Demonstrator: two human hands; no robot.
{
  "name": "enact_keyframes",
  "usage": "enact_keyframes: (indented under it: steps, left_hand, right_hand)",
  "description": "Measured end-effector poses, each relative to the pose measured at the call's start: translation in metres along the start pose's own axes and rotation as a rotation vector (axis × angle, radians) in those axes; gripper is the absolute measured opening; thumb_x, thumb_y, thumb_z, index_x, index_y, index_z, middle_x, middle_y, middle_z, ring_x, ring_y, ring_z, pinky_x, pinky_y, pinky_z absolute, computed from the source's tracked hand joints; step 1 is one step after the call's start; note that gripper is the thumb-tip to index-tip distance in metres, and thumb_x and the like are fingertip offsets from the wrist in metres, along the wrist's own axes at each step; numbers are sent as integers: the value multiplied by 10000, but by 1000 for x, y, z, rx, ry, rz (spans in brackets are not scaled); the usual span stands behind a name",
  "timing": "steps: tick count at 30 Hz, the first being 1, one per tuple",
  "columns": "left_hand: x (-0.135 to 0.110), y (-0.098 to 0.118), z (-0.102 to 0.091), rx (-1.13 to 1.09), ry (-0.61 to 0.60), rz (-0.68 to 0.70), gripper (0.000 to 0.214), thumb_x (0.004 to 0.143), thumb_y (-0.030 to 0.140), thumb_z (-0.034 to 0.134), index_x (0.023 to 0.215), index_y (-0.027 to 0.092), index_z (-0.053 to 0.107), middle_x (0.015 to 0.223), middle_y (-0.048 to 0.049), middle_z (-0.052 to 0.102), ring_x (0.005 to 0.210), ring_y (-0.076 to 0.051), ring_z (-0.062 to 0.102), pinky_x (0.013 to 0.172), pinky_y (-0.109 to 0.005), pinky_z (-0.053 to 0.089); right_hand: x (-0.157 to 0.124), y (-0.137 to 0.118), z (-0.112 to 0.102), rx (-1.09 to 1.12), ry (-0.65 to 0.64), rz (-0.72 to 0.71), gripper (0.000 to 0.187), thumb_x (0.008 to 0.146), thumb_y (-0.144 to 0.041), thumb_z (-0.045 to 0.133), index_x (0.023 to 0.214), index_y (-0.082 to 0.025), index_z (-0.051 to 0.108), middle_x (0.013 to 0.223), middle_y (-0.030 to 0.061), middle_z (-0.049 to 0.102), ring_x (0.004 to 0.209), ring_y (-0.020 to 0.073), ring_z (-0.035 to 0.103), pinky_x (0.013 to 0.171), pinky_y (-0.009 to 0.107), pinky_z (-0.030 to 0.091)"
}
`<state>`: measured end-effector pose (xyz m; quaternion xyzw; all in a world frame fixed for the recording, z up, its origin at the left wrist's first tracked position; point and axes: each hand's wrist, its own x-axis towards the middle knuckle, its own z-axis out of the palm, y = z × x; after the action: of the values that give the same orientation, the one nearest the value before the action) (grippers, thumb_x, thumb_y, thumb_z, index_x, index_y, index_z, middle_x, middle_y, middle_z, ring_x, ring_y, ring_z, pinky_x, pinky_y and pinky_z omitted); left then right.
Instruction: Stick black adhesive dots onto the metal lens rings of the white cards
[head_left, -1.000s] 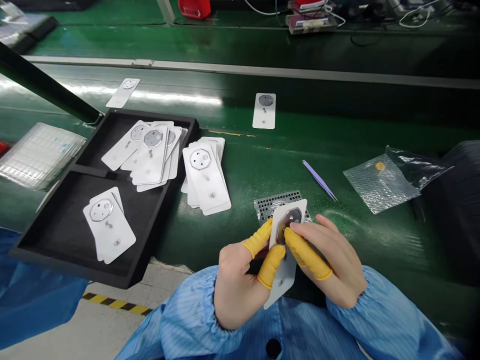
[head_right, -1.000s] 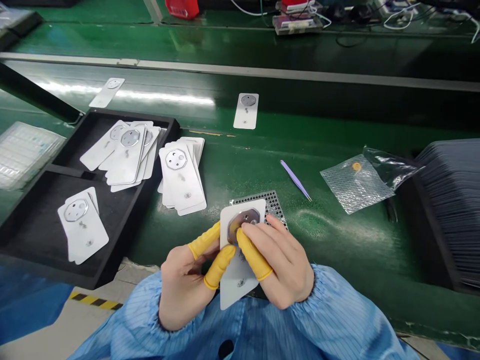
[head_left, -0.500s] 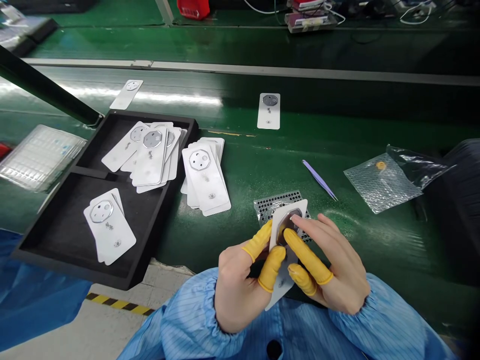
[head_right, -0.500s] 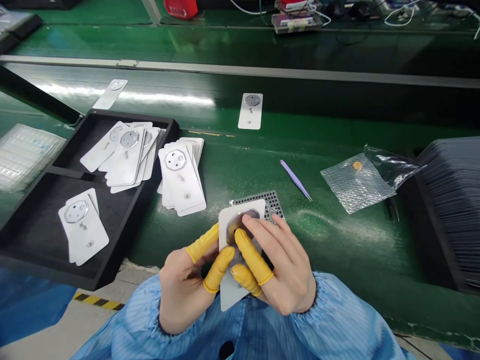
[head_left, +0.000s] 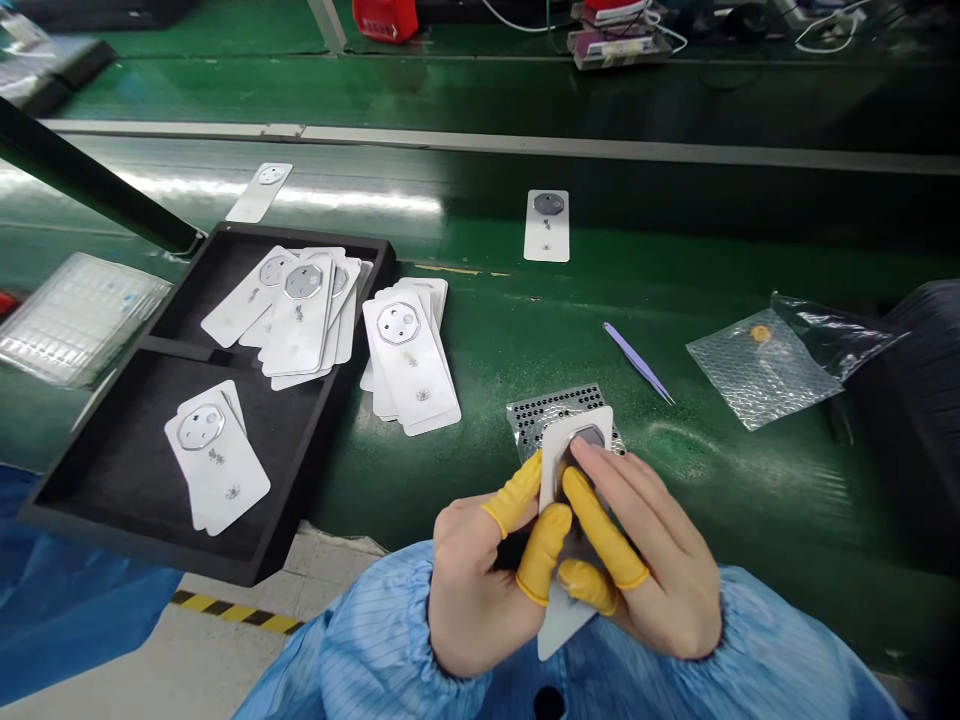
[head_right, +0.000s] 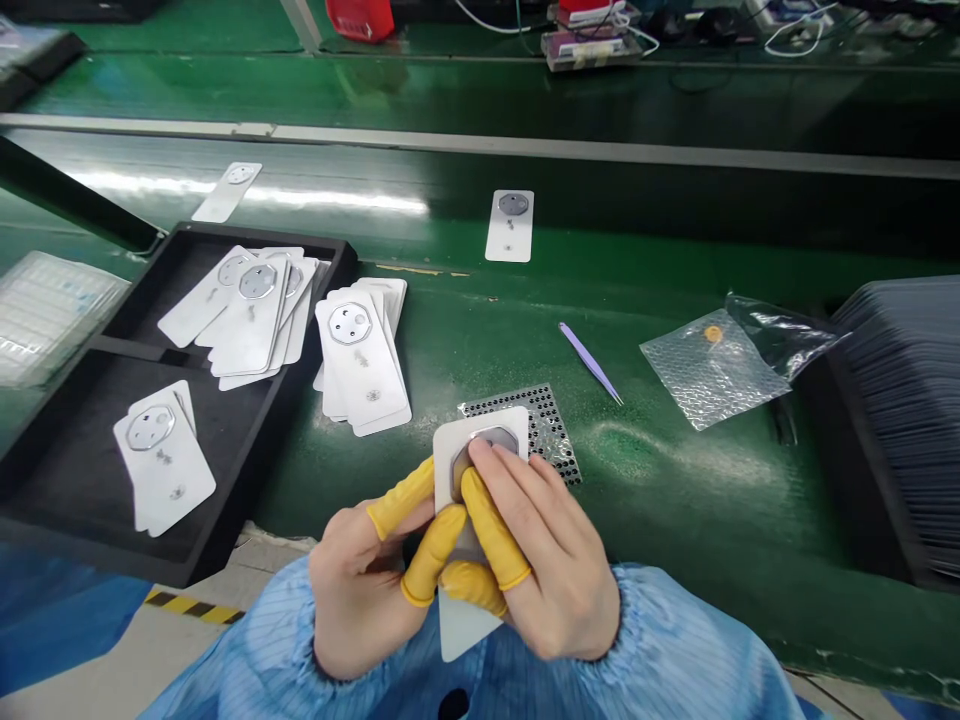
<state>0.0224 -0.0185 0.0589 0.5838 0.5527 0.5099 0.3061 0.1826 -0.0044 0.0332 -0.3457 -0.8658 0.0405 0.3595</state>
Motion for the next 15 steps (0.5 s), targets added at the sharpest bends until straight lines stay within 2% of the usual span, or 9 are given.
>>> enact_keyframes:
  steps: [3,6,8,9,11,12,13,15]
  left_hand:
    - [3,-6,2,-100,-73,-155,73,739,152,702,770,202,744,654,-9,729,642,-193,707,561,-222,565]
    - [9,-11,6,-342,-115,-303,75,791,201,676,825,174,738,751,-26,748,731,-192,714,644,-221,580]
    - [13,-12,9,-532,-101,-371,154,801,204,673,943,165,718,834,-47,759,734,-181,717,666,-232,589]
    - [15,-12,11,-611,-100,-398,197,800,202,677,991,162,703,852,-56,761,723,-177,717,658,-236,592]
    - [17,-14,14,-707,-119,-417,225,793,203,688,1013,157,691,847,-67,762,703,-172,715,628,-231,589]
    - [17,-15,15,-722,-129,-412,215,788,206,693,997,156,696,839,-68,762,702,-168,713,622,-225,584]
    - [17,-16,16,-718,-140,-405,194,784,209,698,970,156,704,830,-66,761,705,-164,709,625,-219,579]
    - [17,-20,17,-686,-127,-396,147,769,218,713,901,153,722,789,-58,758,691,-153,696,626,-208,567]
  right_hand:
    - [-3,4,10,111,34,38,571,896,-294,518,1391,-39,390,1446,235,380,1294,359,442,984,527,489]
    - [-2,11,13,225,55,98,546,905,-237,484,1427,-129,366,1477,168,360,1325,348,406,1019,562,448]
    - [-3,13,12,282,120,261,553,899,-210,489,1435,-194,357,1516,115,302,1363,344,349,1042,572,421]
    - [-5,12,12,320,149,375,581,892,-196,504,1447,-214,333,1518,103,302,1357,335,363,1029,548,447]
    - [-9,10,15,410,165,566,647,881,-164,533,1470,-229,273,1471,108,390,1251,292,513,921,430,561]
    - [-11,9,17,450,155,612,663,881,-152,536,1477,-231,255,1420,108,463,1155,262,598,836,362,606]
    - [-14,8,20,475,147,625,667,881,-143,538,1477,-236,253,1361,101,531,1060,238,655,755,314,628]
    - [-19,5,24,481,171,605,672,870,-128,554,1469,-250,276,1284,80,600,983,227,688,693,293,638]
